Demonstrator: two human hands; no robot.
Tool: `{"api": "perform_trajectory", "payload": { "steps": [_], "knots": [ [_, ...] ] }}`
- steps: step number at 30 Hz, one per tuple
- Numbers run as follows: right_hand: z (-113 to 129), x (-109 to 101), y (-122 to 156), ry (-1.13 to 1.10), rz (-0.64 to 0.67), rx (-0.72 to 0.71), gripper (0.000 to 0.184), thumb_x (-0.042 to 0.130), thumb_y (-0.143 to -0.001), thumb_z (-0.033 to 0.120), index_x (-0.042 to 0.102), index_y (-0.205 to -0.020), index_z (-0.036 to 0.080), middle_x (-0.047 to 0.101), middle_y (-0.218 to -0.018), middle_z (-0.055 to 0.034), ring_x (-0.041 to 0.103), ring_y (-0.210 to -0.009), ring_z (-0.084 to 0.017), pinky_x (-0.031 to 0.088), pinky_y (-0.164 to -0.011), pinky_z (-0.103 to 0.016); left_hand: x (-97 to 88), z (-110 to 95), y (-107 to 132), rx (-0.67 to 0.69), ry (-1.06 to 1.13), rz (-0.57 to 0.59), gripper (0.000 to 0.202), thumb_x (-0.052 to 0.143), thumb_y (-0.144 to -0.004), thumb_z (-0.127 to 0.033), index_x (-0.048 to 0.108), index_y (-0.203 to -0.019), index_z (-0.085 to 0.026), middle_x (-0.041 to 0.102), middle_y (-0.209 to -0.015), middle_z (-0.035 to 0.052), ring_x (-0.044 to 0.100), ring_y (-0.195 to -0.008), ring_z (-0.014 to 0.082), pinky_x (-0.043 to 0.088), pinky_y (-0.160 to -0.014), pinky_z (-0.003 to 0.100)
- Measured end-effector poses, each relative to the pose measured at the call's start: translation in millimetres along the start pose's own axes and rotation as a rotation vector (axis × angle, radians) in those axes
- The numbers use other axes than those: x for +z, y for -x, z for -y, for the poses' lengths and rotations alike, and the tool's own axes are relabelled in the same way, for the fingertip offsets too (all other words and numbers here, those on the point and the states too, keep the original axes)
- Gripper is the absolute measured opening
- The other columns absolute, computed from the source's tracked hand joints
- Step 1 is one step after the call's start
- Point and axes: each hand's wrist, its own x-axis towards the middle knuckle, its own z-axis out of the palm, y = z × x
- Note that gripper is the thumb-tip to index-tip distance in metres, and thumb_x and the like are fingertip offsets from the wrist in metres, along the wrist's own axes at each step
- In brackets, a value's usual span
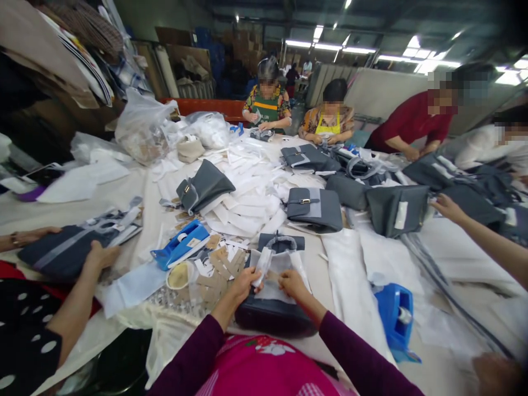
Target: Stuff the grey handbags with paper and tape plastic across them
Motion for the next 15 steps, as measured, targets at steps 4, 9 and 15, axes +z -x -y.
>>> {"api": "perform_trajectory", "payload": {
  "steps": [4, 9, 15],
  "knots": [
    [4, 20, -9, -0.157, 0.105, 0.078, 0.014, 0.049, -0.074, 0.015, 0.052, -0.061, 0.017, 0.045, -0.045, 0.0057, 0.031, -0.035, -0.006, 0.021, -0.037, -0.019, 1.4, 5, 0, 0.025, 0.022, -0.051, 0.041, 0.065, -0.073, -0.043, 0.049, -0.099, -0.016, 0.06, -0.08, 0.0027, 0.048, -0.049, 0.009, 0.028, -0.045, 0.022],
    [4, 28, -27, -0.23, 0.217, 0.171, 0.023, 0.051, -0.088, 0.022, 0.05, -0.066, 0.015, 0.045, -0.053, 0.0073, 0.03, -0.038, -0.003, 0.02, -0.036, -0.016, 0.7, 10, -1, 0.029, 0.042, -0.095, 0.048, 0.066, -0.072, -0.044, 0.046, -0.105, -0.015, 0.063, -0.082, 0.0037, 0.05, -0.047, 0.0094, 0.03, -0.044, 0.023],
    [1, 22, -43, -0.182, 0.375, 0.236, 0.03, 0.055, -0.092, 0.029, 0.049, -0.066, 0.014, 0.039, -0.052, 0.0099, 0.024, -0.038, -0.002, 0.019, -0.035, -0.015, -1.0, 9, -1, 0.015, 0.054, -0.033, 0.05, 0.07, -0.07, -0.048, 0.059, -0.099, -0.009, 0.064, -0.083, 0.0088, 0.051, -0.049, 0.0102, 0.033, -0.045, 0.025]
  ]
}}
